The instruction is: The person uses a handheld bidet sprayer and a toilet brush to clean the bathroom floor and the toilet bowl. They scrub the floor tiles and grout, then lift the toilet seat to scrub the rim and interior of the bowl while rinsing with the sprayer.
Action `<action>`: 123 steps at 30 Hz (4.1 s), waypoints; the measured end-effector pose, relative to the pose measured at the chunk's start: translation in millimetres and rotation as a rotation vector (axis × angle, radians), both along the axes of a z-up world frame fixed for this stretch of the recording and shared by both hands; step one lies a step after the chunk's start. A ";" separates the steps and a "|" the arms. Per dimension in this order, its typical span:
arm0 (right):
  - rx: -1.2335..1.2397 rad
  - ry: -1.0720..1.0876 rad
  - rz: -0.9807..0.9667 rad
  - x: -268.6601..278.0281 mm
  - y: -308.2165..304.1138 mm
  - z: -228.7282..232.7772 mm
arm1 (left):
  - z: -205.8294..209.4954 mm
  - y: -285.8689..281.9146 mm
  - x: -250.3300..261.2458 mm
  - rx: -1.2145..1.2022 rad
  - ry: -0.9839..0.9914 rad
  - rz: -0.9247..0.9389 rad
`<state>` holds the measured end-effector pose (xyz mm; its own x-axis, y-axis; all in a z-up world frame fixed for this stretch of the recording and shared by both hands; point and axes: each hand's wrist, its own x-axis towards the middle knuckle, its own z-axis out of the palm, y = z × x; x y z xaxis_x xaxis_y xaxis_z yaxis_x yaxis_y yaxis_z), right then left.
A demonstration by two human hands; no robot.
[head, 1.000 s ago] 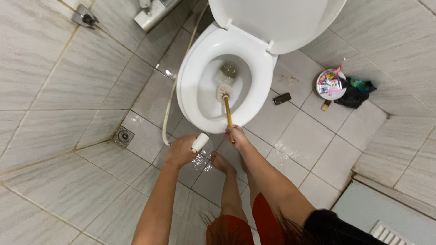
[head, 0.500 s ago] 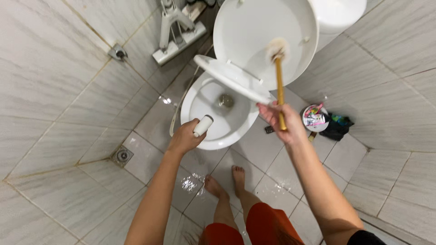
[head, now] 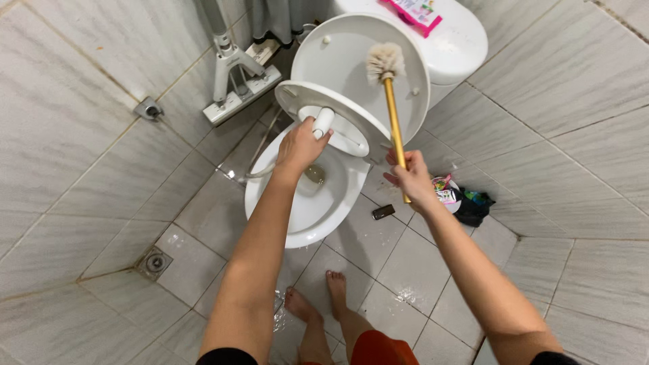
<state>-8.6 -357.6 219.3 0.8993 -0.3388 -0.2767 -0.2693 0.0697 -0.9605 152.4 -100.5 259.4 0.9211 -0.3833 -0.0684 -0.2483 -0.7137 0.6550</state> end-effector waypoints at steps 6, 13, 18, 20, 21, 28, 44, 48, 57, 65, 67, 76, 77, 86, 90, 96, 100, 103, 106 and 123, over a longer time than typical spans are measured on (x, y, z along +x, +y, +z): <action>-0.482 0.124 0.055 10.9 -33.7 -56.2 | 18.8 -12.6 1.4 0.012 0.000 -0.015; -0.723 -0.332 0.242 45.2 -85.6 -18.9 | 4.7 4.7 -15.6 0.113 0.189 0.005; -0.942 -0.119 0.139 59.0 -103.1 20.5 | -19.6 22.2 -25.3 0.149 0.164 0.016; -0.597 0.047 0.017 66.9 -107.0 32.2 | -26.3 29.5 -26.6 0.133 0.099 0.018; -0.937 -0.095 0.066 65.5 -107.3 35.7 | -28.7 33.7 -28.4 0.147 0.130 0.037; -1.578 -0.242 0.244 35.4 -89.7 49.9 | -13.8 47.4 -21.9 0.131 0.180 0.164; -1.536 0.068 0.458 77.3 -49.9 132.2 | 93.6 2.4 -16.0 -0.194 -0.087 0.253; -1.486 0.062 0.448 85.8 -51.1 156.2 | 127.6 -4.8 -23.3 -0.249 -0.021 0.277; -1.414 0.076 0.383 56.0 -64.7 171.7 | 146.9 -18.0 -19.5 -0.225 -0.035 0.267; -1.336 0.282 0.323 65.0 -12.5 178.8 | 154.1 -17.9 -6.2 -0.166 0.025 0.186; -1.279 0.250 0.260 69.4 -2.0 173.5 | 151.5 -21.1 -7.9 -0.139 0.043 0.147; -1.290 0.502 0.169 -22.4 -34.4 175.2 | 166.5 -23.8 -18.7 -0.158 0.110 0.060; -1.302 0.495 0.189 -8.4 -28.0 171.6 | 168.2 -18.2 -16.9 -0.170 0.128 0.067; -1.286 0.424 0.196 -6.6 -46.5 207.2 | 168.4 -30.2 -12.2 -0.152 0.120 0.104; -1.309 0.346 0.234 46.6 -33.9 199.1 | 162.0 -25.6 -8.3 -0.140 0.100 0.150; -1.278 0.228 0.324 118.3 -21.0 182.2 | 140.5 -6.5 -5.5 -0.147 0.085 0.218; -1.315 0.213 0.288 64.3 -65.2 195.5 | 135.4 11.8 -0.3 -0.158 0.118 0.278; -1.367 0.228 0.311 58.4 -87.7 188.5 | 135.1 15.9 -1.5 -0.177 0.141 0.318; -1.350 0.053 0.341 115.9 -62.5 155.8 | 134.3 24.4 1.9 -0.177 0.175 0.355; -1.427 0.228 0.592 225.0 -26.4 155.9 | 96.2 37.5 11.3 -0.197 0.235 0.463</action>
<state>216.4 -384.0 375.2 0.9801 -0.0563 -0.1904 -0.0715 -0.9947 -0.0737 163.6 -62.9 355.6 0.9649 0.0315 -0.2606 0.2313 -0.5716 0.7872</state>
